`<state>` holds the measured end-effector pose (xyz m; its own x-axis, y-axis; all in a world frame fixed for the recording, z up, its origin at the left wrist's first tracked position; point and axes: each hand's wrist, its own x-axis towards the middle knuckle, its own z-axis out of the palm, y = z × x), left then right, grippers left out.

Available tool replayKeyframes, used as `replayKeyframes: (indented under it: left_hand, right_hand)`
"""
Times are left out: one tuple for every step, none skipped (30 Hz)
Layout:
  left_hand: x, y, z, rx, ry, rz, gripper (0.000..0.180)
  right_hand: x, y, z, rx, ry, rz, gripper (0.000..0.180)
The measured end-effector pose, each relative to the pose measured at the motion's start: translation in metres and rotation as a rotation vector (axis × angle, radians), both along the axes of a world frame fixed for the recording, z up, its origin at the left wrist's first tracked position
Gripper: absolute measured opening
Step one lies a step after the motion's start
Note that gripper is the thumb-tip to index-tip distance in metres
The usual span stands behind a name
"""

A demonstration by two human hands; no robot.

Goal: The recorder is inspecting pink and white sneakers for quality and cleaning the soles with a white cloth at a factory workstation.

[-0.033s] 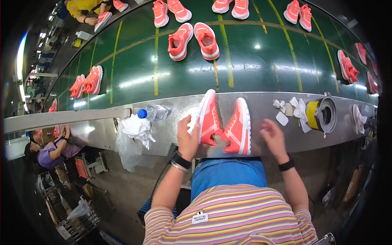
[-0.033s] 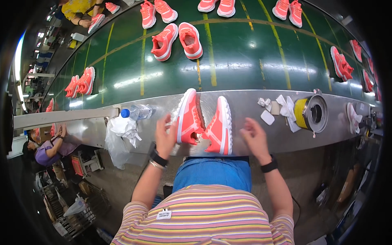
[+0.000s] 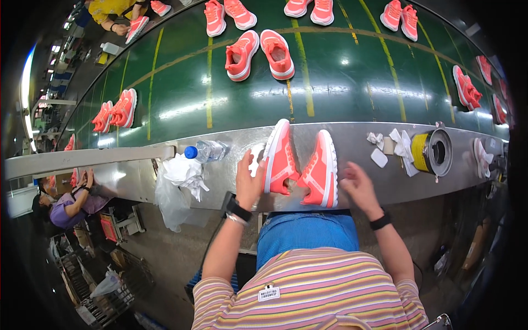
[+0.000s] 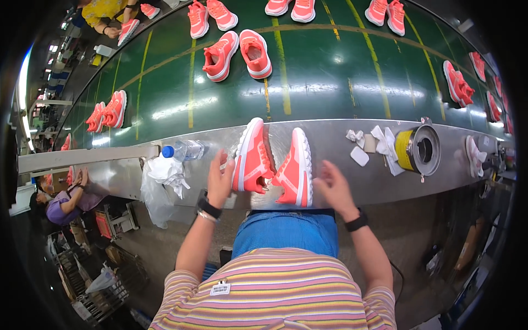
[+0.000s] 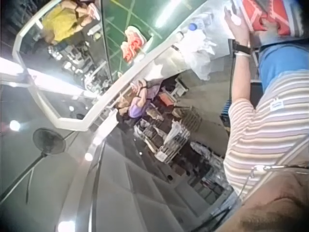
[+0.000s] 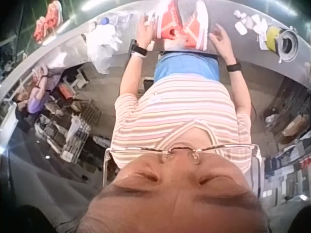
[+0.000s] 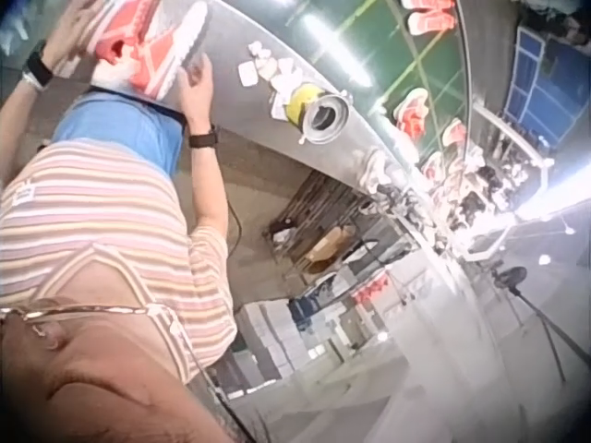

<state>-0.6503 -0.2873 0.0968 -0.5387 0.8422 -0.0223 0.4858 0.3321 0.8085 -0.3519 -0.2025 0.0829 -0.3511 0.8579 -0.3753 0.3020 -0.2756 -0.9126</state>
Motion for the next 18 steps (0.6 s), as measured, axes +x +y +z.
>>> replayKeyframes:
  left_hand:
    - [-0.016,-0.003,-0.02,-0.101,-0.083,-0.049,0.052]
    - [-0.017,0.003,-0.025,-0.14,-0.178,-0.148,0.055]
    - [-0.016,0.005,-0.028,-0.179,-0.269,-0.245,0.058]
    - [-0.013,0.004,-0.032,-0.174,-0.273,-0.251,0.058]
    - [-0.01,0.004,-0.036,-0.238,-0.162,-0.261,0.058]
    - [-0.009,0.004,-0.038,-0.299,-0.05,-0.269,0.059]
    - [-0.01,0.005,-0.038,-0.289,-0.053,-0.275,0.059]
    - [-0.012,0.007,-0.038,-0.225,-0.33,-0.229,0.058]
    - [-0.013,0.01,-0.036,-0.156,-0.605,-0.181,0.058]
    - [-0.012,0.013,-0.03,-0.145,-0.607,-0.19,0.058]
    - [-0.01,0.016,-0.022,-0.124,-0.918,-0.094,0.057]
    - [-0.008,0.019,-0.014,-0.102,-1.228,0.005,0.056]
    - [-0.005,0.023,-0.004,-0.089,-1.227,-0.01,0.056]
    - [-0.002,0.026,0.007,-0.072,-1.332,0.039,0.055]
    - [0.0,0.028,0.014,-0.055,-1.437,0.087,0.054]
    - [-0.002,0.028,0.005,-0.005,-1.519,0.069,0.052]
    - [0.0,0.03,0.01,0.003,-1.521,0.052,0.052]
    - [0.003,0.033,0.014,-0.014,-1.592,0.059,0.052]
  right_hand:
    - [-0.011,-0.012,-0.011,0.05,-0.027,0.073,0.062]
    - [-0.022,-0.02,-0.024,0.055,-0.035,0.062,0.062]
    - [-0.032,-0.028,-0.035,0.21,-0.157,0.037,0.068]
    - [-0.041,-0.032,-0.036,0.365,-0.279,0.016,0.074]
    - [-0.045,-0.033,-0.034,0.371,-0.285,0.011,0.074]
    - [-0.049,-0.03,-0.031,0.287,-0.244,-0.012,0.071]
    - [-0.052,-0.025,-0.027,0.204,-0.202,-0.034,0.069]
    - [-0.052,-0.021,-0.02,0.214,-0.207,-0.038,0.069]
    - [-0.053,-0.017,-0.011,0.007,0.041,-0.158,0.064]
    - [-0.053,-0.013,-0.004,-0.198,0.292,-0.274,0.06]
    - [-0.051,-0.007,0.001,-0.183,0.292,-0.277,0.06]
    - [-0.047,-0.002,0.005,-0.319,0.5,-0.318,0.056]
    - [-0.047,0.004,0.011,-0.453,0.712,-0.354,0.052]
    - [-0.051,0.006,0.017,-0.474,0.719,-0.322,0.056]
    - [-0.057,0.009,0.021,-0.455,0.724,-0.319,0.056]
    - [-0.066,0.01,0.027,-0.534,0.809,-0.359,0.057]
    - [-0.074,0.011,0.035,-0.615,0.89,-0.405,0.058]
    - [-0.081,0.01,0.045,-0.655,0.936,-0.435,0.059]
